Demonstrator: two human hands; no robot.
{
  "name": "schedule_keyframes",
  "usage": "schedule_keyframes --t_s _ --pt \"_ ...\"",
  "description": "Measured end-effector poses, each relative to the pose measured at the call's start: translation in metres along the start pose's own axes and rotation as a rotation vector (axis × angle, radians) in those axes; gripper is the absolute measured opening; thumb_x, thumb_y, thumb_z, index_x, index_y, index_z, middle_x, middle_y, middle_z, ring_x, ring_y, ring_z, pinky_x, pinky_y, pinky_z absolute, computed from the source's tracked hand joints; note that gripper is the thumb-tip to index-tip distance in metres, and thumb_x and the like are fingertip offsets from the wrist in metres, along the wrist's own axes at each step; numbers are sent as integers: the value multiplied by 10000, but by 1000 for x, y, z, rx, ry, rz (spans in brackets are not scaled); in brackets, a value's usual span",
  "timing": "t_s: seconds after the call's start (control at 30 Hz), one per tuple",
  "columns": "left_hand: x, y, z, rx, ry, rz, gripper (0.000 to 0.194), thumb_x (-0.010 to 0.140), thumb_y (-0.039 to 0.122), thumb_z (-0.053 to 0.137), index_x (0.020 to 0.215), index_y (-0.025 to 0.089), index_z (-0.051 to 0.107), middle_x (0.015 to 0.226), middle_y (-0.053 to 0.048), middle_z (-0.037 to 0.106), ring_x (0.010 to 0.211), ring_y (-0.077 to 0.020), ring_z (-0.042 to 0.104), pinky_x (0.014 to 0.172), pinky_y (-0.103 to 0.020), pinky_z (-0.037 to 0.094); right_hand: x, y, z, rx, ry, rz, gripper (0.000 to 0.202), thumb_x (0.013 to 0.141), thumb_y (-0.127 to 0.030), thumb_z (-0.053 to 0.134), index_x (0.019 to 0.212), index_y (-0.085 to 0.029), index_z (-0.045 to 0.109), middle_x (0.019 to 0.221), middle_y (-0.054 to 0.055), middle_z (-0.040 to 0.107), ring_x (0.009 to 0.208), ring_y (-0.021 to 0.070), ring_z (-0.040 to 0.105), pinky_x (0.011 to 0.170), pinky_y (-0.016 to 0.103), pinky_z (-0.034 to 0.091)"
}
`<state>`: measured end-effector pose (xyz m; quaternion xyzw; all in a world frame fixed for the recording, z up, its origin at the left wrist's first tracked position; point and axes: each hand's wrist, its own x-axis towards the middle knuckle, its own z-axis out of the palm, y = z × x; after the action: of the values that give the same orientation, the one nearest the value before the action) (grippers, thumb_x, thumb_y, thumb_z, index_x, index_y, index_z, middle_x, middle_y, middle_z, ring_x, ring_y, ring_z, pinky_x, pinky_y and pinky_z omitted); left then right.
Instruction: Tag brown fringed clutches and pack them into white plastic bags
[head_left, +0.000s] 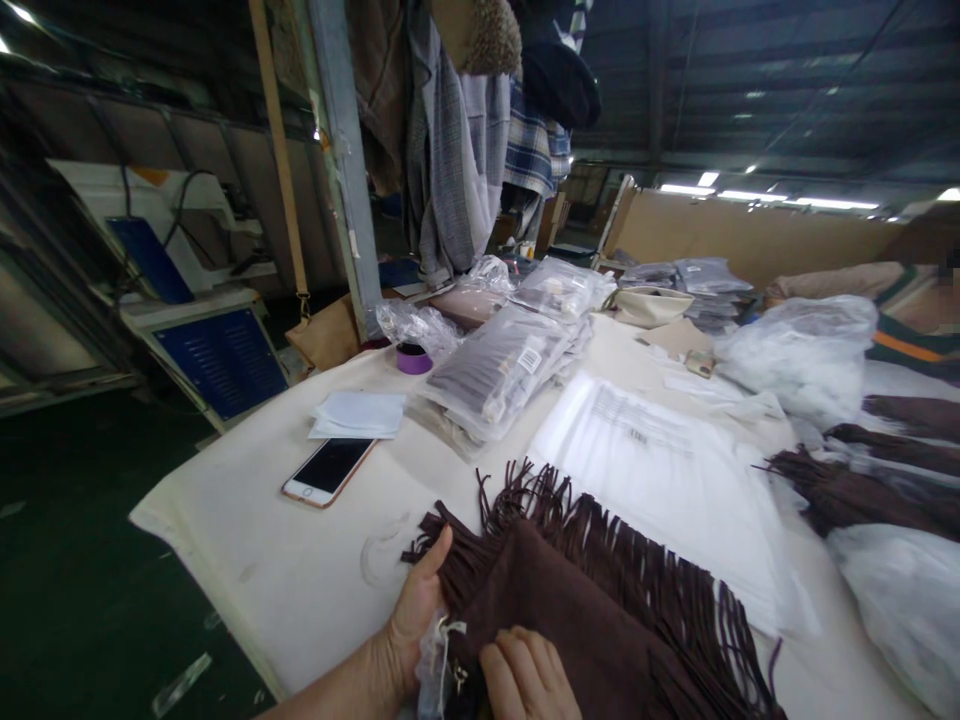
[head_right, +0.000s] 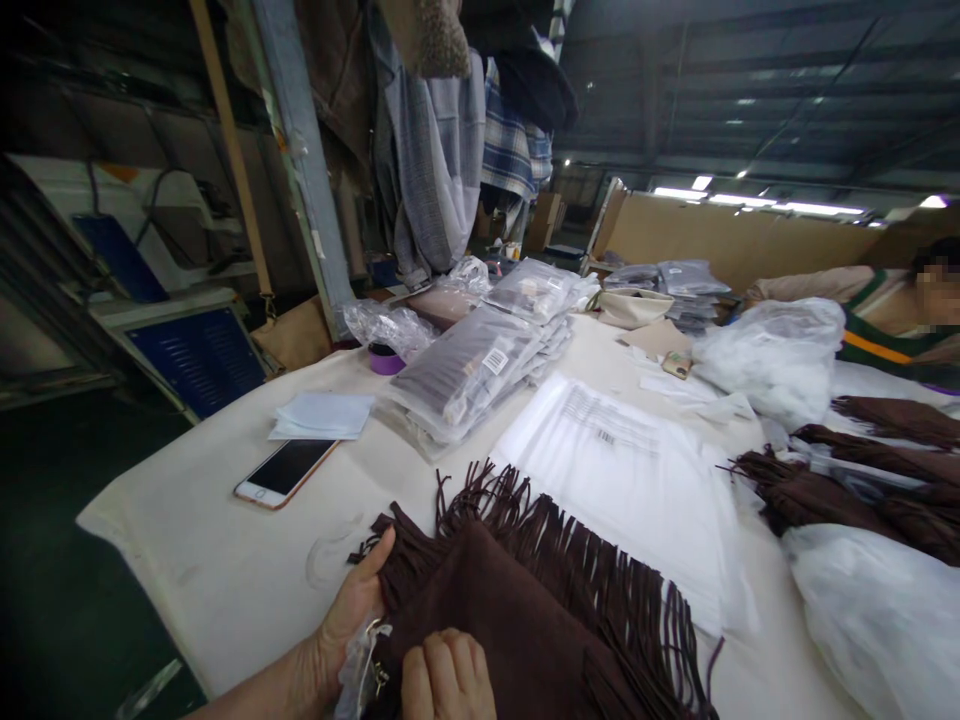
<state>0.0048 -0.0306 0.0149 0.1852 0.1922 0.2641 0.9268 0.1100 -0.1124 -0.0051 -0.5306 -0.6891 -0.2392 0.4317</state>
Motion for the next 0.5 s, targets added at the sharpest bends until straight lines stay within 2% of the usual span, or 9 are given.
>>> schedule_keyframes --t_s 0.07,0.13,0.23,0.33,0.4,0.43,0.5 --pt "10 3 -1 -57 -99 13 687 815 640 451 1162 61 577 1044 -160 665 1015 -305 597 970 -421 363 6 -4 1 -24 99 49 369 891 -90 258 685 -199 543 581 18 579 590 162 536 617 294 406" --pt "19 7 0 -87 -151 36 655 797 595 525 1172 59 572 1080 -162 655 1046 -315 587 1003 -426 341 10 -6 0 -35 91 37 369 885 -60 270 670 -191 540 574 8 581 589 153 528 623 285 398" --pt "26 11 2 -84 -113 65 594 758 518 616 1153 76 587 1069 -145 665 1037 -315 598 1017 -434 350 11 -5 -4 -33 15 -35 352 867 -24 296 677 -178 550 589 3 589 593 139 533 623 267 399" --pt "24 14 6 2 -37 51 570 762 502 609 1153 89 587 1074 -134 665 1068 -316 583 1041 -454 339 8 -4 -3 -47 49 -43 349 852 -2 305 664 -172 545 584 8 571 590 139 527 624 271 403" --pt "20 16 11 159 15 53 550 774 474 600 1185 109 568 1113 -122 651 1148 -309 531 1077 -457 296 4 -4 1 -52 62 -74 337 841 11 317 668 -170 544 597 13 564 591 139 526 628 275 414" --pt "18 18 15 306 34 68 544 777 452 603 1207 124 553 1147 -114 636 1200 -302 485 1099 -453 263 1 -5 4 -52 57 -88 329 838 13 322 679 -169 546 611 17 564 598 141 528 637 279 424" --pt "16 19 25 747 38 130 578 766 417 626 1264 149 506 1248 -105 575 1303 -291 357 1135 -447 176 -6 -7 9 -42 40 -111 309 848 -11 330 709 -170 555 634 27 566 622 151 541 667 296 451"
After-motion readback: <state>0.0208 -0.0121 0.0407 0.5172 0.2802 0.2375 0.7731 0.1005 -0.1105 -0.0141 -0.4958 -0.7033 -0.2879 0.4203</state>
